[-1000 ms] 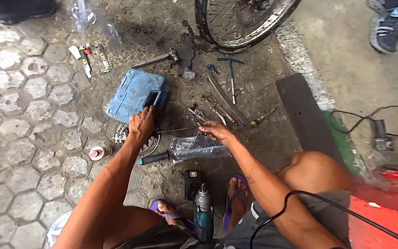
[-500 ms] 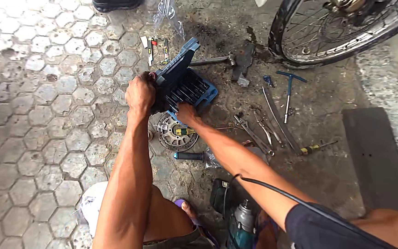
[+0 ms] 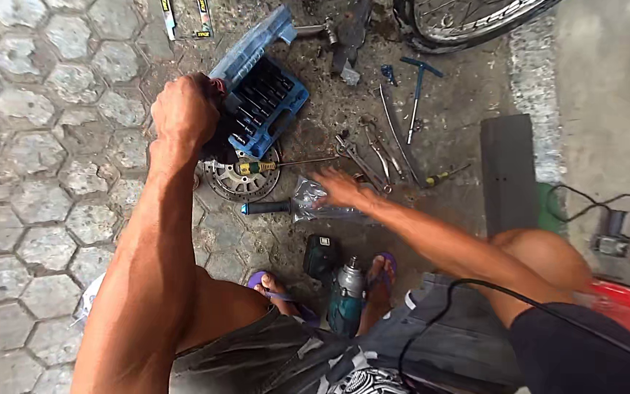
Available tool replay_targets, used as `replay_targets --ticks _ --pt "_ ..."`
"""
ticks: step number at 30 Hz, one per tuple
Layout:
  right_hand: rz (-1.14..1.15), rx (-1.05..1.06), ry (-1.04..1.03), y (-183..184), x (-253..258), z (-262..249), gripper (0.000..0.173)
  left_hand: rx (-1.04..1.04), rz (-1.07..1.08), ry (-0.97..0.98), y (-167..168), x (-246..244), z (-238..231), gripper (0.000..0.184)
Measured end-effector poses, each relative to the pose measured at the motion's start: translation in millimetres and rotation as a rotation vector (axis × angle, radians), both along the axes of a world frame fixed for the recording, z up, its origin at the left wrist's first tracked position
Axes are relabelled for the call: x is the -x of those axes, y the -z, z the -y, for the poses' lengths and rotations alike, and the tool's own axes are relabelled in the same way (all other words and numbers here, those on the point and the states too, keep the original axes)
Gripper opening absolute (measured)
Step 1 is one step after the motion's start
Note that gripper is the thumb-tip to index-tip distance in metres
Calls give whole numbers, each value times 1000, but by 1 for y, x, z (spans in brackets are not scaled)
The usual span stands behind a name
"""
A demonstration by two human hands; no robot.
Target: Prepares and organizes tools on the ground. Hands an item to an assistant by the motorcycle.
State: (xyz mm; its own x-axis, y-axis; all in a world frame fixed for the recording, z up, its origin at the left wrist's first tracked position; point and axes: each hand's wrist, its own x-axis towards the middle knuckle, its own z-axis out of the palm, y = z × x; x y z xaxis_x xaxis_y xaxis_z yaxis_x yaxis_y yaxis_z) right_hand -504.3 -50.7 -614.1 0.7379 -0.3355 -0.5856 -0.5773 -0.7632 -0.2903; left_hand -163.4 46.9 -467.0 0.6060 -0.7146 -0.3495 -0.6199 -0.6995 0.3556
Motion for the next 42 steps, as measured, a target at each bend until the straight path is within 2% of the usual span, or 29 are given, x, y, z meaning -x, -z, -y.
replay_targets --ticks 1,2,4,6,8,9,12,14,16,19,22,26,33,38,40,42 --pt "-56 14 -58 3 14 -13 98 -31 -5 38 4 8 1 28" --pt "-108 15 -93 5 24 -23 98 -65 -15 74 9 18 3 28" --pt "-175 -9 -91 2 32 -26 77 -105 -48 139 19 31 6 28" --pt "-152 -29 -4 -9 34 -9 56 -83 -92 173 19 33 5 28" --pt "-57 -18 115 -24 41 20 36 31 -139 175 1 37 3 29" --pt "-7 -26 193 -35 44 38 33 87 -149 161 -15 41 3 29" --pt "93 -102 442 -64 55 81 32 268 -221 109 -57 69 -7 29" --pt "143 -111 565 -74 59 102 31 390 -270 117 -66 87 -14 28" --pt "208 -119 664 -81 64 116 29 430 -312 136 -58 97 -18 28" --pt "289 -156 800 -92 72 122 30 324 -271 158 -39 97 -23 25" --pt "422 -212 927 -103 70 126 30 253 -190 156 -42 84 -19 24" --pt "525 -212 1032 -111 72 137 26 285 -178 117 -42 72 -15 28" --pt "555 -40 1028 -168 67 160 26 323 -172 15 -38 40 -28 34" --pt "523 122 870 -194 12 160 29 327 -226 -73 -48 36 -28 32" --pt "538 153 805 -202 -18 161 30 287 -264 -9 -45 45 -28 29" --pt "525 134 772 -206 -43 143 34 223 -301 80 -25 63 -37 27"
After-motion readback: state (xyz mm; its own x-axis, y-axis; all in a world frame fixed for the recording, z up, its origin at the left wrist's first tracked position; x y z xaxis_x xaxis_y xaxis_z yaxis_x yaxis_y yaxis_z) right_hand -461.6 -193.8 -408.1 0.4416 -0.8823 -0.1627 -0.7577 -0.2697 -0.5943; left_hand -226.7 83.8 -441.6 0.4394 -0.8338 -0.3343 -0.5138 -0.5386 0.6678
